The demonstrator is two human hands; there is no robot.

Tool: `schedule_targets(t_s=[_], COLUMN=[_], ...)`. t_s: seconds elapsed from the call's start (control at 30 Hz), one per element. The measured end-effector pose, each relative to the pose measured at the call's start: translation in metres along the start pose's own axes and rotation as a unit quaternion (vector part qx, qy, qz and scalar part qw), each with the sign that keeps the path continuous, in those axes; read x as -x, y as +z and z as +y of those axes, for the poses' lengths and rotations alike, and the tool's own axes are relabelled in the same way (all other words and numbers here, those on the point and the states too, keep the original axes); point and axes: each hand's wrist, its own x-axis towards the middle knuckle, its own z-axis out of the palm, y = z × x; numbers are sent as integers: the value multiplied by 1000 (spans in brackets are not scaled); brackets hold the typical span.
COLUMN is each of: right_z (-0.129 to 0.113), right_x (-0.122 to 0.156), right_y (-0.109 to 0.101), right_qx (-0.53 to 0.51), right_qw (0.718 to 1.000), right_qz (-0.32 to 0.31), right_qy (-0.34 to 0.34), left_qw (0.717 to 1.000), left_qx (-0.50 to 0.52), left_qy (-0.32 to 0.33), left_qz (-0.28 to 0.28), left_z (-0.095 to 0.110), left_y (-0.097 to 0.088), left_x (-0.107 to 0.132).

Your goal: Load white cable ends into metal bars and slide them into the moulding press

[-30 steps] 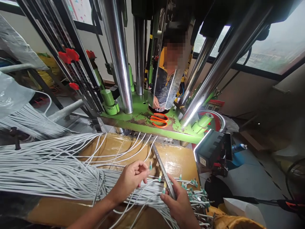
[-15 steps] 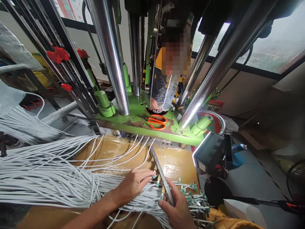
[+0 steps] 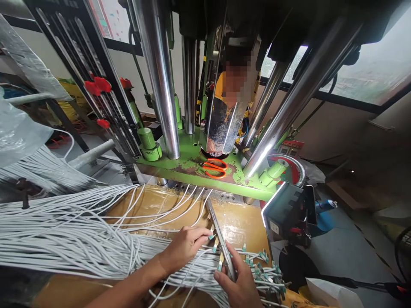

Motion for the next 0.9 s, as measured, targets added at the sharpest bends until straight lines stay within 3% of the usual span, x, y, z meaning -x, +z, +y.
schedule_targets(t_s=[0.3, 0.47, 0.67, 0.9], right_z=[5, 20, 21, 9], right_x=[-6, -8, -8, -5], right_y=[-3, -11, -15, -13], right_qx=[7, -12, 6, 22], right_qw=[999, 1000, 1000, 999], right_qz=[12, 16, 3, 17], right_qy=[-33, -23, -10, -15], left_qw=[998, 985, 1000, 995], left_qx=[64, 141, 0, -49], left_qy=[-19, -88, 5, 80], left_qz=[6, 39, 27, 36], left_z=[13, 13, -6, -17], left_y=[-8, -25, -18, -6], left_x=[-13, -19, -23, -24])
